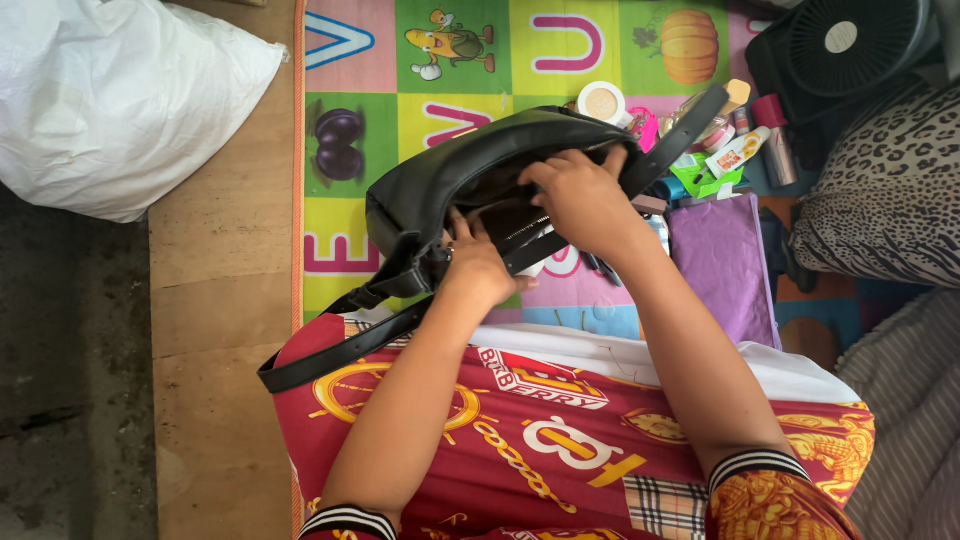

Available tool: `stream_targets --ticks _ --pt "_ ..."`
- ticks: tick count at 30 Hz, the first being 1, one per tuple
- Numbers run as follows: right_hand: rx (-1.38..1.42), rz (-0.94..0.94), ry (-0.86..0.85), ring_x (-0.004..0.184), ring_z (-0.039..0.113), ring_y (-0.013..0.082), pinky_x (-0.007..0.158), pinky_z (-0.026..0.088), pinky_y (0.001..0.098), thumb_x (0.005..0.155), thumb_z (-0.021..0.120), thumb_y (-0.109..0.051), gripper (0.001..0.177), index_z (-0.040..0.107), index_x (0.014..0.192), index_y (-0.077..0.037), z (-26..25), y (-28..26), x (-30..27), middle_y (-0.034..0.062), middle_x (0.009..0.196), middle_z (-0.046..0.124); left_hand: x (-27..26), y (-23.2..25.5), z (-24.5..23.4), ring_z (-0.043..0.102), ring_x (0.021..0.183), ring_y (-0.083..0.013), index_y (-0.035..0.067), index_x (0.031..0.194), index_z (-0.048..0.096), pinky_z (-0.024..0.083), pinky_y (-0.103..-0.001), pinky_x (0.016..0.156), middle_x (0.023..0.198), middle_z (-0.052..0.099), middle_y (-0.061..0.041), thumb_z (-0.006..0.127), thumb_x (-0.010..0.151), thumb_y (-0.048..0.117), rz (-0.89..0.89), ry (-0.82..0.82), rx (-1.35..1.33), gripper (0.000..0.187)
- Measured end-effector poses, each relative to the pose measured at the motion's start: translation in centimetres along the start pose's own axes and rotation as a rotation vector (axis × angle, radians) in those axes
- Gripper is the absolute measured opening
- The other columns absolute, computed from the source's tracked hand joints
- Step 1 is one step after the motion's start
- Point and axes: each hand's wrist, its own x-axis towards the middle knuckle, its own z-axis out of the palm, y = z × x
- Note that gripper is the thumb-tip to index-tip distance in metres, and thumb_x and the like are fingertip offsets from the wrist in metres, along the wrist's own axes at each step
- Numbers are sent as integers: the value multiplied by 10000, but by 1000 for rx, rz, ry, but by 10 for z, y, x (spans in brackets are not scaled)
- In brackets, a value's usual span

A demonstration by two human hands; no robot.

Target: The person sits on a bed with a black handbag and assorted cosmetics spread on a play mat. They open the bag and place cosmetic items, bottles, and pouches into it one at a time, arranging the contents inside the bag.

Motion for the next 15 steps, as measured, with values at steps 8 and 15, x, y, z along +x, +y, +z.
stream_targets --ticks 8,15 --pt "369 10 -142 939 733 349 785 552 441 857 686 -84 329 708 1184 -114 38 -11 21 156 982 749 22 -18 12 78 1541 -445 -96 1531 289 38 -554 1239 1610 244 -328 825 651 727 54 64 -89 1319" --pt "-79 44 -225 1109 615 350 933 462 522 879 615 -156 233 802 1016 -176 81 -18 52 155 1068 707 34 -33 16 251 1501 -395 -139 1457 379 179 -545 1216 1538 372 -313 935 574 542 80 232 -374 1246"
